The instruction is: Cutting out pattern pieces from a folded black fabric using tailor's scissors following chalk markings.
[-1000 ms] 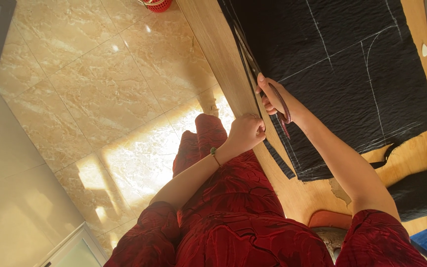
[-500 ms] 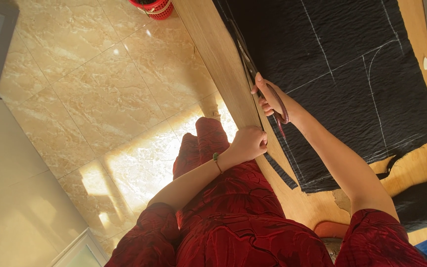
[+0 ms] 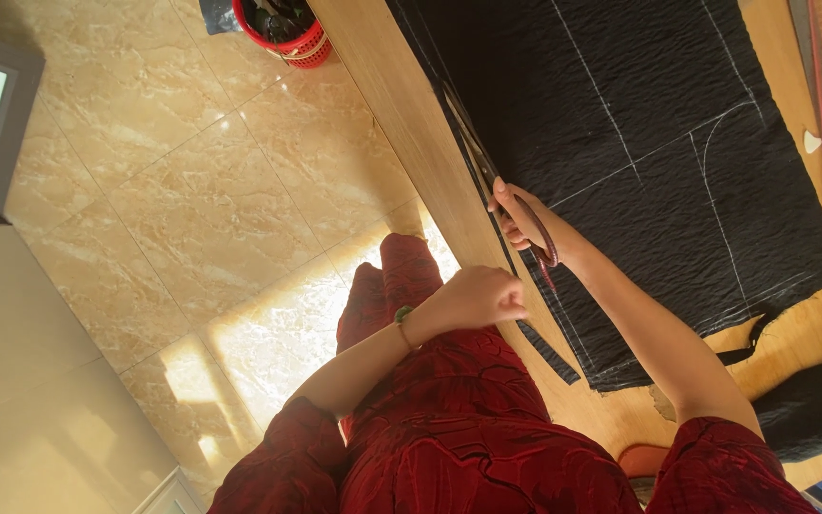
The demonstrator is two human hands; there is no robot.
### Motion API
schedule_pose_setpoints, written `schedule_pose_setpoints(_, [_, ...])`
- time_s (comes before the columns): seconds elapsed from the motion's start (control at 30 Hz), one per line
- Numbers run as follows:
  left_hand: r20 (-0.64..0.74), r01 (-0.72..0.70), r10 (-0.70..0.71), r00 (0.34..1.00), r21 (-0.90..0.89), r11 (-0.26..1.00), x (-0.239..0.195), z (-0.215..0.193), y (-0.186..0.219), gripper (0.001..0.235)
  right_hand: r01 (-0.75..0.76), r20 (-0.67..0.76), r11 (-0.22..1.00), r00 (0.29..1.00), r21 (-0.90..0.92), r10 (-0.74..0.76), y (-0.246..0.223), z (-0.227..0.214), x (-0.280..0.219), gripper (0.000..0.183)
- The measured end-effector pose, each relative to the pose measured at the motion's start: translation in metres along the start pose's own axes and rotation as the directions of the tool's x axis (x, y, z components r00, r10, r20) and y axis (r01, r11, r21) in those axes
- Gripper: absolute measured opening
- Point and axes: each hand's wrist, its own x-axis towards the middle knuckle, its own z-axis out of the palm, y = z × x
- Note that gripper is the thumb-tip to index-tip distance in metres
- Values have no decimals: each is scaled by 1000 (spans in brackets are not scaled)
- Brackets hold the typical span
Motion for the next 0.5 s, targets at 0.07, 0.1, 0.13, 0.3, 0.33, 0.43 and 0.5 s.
schedule_pose_setpoints(0.07, [-20, -202, 201, 979, -148, 968, -36, -62, 81, 26, -12, 37, 999, 999, 41, 10, 6, -9, 3, 49])
schedule_pose_setpoints(0.1, [-71, -392, 389, 919, -286, 874, -65, -87, 121, 24, -26, 73, 996, 997, 81, 20, 9, -13, 5, 44])
schedule_pose_setpoints(0.13, [-71, -392, 388, 919, -285, 875, -79, -87, 127, 24, -26, 74, 996, 997, 81, 20, -5, -5, -3, 44])
schedule_pose_setpoints(0.3, [-206, -878, 887, 413, 170, 448, -120, -96, 126, 31, -39, 73, 997, 997, 65, 34, 12, -17, 5, 48])
schedule_pose_setpoints(0.33, [-207, -878, 887, 413, 170, 448, -119, -93, 125, 31, -39, 73, 997, 997, 64, 35, 16, -20, 9, 48])
schedule_pose_setpoints(0.43, [-259, -850, 848, 462, 144, 507, -114, -88, 122, 30, -93, 155, 984, 986, 152, 69, 20, -24, 11, 44])
schedule_pose_setpoints(0.5, [-308, -819, 801, 513, 104, 564, -113, -87, 116, 30, -21, 53, 999, 998, 40, 19, 13, -16, 1, 50])
